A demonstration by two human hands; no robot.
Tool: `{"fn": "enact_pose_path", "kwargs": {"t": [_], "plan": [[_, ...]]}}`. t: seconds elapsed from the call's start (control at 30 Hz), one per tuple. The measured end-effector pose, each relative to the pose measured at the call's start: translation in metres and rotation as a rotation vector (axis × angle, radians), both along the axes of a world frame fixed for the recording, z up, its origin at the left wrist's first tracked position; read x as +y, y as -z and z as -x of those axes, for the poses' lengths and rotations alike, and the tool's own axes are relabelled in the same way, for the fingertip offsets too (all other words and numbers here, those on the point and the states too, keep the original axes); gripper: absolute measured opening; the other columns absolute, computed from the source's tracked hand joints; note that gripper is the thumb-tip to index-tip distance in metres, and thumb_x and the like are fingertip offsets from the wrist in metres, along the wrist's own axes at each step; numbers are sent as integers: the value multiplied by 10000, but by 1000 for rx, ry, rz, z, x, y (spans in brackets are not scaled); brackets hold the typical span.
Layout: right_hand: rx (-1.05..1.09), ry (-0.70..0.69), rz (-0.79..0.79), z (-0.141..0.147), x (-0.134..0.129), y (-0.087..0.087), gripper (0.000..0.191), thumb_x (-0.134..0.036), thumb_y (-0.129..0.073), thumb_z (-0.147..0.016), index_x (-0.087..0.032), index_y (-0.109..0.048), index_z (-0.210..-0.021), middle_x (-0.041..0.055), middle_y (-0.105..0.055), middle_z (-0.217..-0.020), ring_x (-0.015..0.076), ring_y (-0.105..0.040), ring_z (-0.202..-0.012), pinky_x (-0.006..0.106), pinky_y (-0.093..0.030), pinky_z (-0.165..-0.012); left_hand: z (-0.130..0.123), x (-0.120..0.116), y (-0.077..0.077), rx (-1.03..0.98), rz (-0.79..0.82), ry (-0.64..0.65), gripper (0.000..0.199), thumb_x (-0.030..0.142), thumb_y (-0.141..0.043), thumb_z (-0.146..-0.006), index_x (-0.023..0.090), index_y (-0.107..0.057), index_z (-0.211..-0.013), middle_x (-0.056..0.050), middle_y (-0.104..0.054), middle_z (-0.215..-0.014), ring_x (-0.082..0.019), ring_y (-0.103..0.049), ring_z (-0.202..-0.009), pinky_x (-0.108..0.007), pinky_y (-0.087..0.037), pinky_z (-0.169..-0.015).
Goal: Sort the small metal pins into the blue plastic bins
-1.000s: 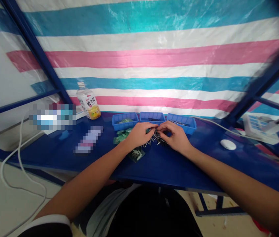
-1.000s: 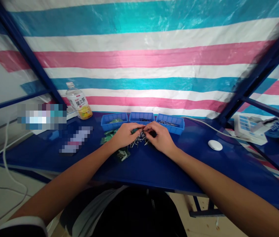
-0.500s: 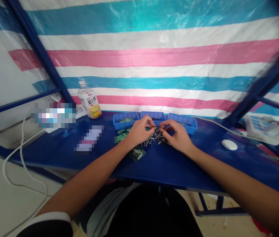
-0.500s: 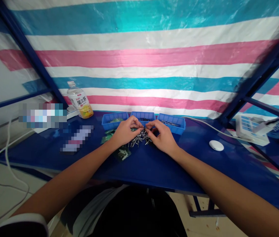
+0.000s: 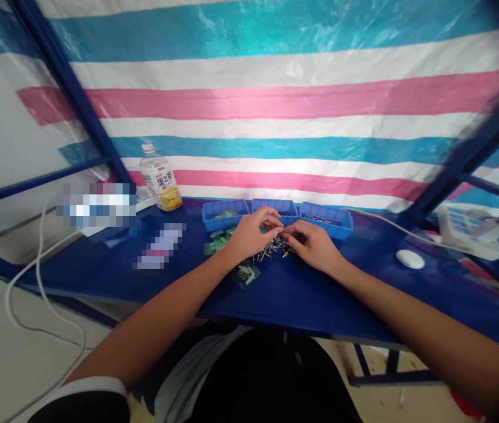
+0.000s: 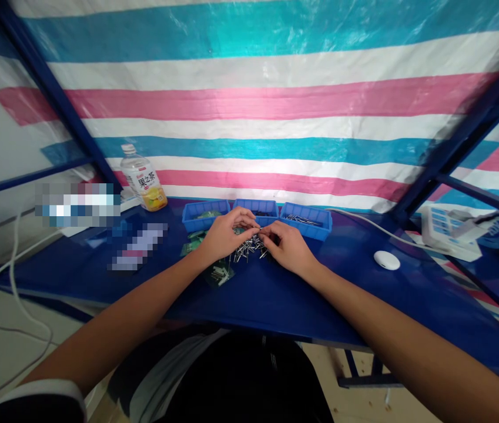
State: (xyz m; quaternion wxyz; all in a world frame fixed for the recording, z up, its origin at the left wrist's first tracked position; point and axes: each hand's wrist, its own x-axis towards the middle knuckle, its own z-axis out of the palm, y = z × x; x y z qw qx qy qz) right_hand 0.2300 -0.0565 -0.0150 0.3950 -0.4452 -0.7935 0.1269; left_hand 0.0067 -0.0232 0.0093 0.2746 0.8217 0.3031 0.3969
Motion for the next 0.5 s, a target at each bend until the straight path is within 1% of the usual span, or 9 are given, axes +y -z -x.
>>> {"fn": "enact_pose_path", "kwargs": {"t": [0.1,0.17,0.23,0.3,0.33,0.4,0.5], "plan": [[9,-1,26,1,1,1,147,-331,-638,-987,-253,-763,-987,43,-742,-881,219,-657,-750,376,-504,-702,1,2,2,-2,49,6,283,304,-699,-980,236,-567,-1221,-75,-792,-1136,-190,-783,-986,-352,-651,-909],[69,4,84,0,4,3,171,-383,-643,-993,-253,-754,-986,44,-756,-895,225,-670,-773,381,-515,-714,2,4,4,21,41,-2,353,318,-729,-962,230,-567,-1262,-90,-780,-1195,-194,-781,-995,-353,-652,-903],[185,3,174,-1,8,5,221,-454,-651,-997,-253,-741,-994,39,-760,-897,217,-673,-779,372,-527,-717,2,5,6,84,-29,-18,336,311,-737,-957,218,-609,-1253,-90,-775,-1207,-204,-769,-1039,-370,-640,-945],[342,3,282,-2,12,7,284,-530,-670,-985,-250,-720,-983,28,-748,-867,186,-645,-719,335,-520,-659,3,6,8,189,-134,-40,246,306,-712,-977,209,-673,-1200,-87,-777,-1197,-228,-749,-1101,-408,-612,-1006],[431,13,335,-2,13,7,317,-565,-688,-969,-248,-707,-970,21,-736,-840,167,-619,-672,310,-502,-607,3,6,9,247,-181,-45,213,310,-694,-992,208,-699,-1179,-87,-776,-1203,-242,-737,-1129,-430,-595,-1031],[622,51,424,-3,15,6,377,-617,-742,-916,-247,-683,-952,12,-716,-795,139,-569,-602,261,-435,-502,3,6,11,347,-231,-33,216,334,-672,-1015,209,-731,-1181,-90,-771,-1232,-265,-716,-1176,-458,-569,-1064],[847,132,506,-5,16,3,464,-670,-806,-835,-241,-659,-931,7,-678,-716,121,-517,-529,224,-309,-402,3,6,14,451,-233,-4,285,381,-672,-1024,208,-741,-1239,-98,-757,-1285,-287,-693,-1221,-476,-549,-1081]]}}
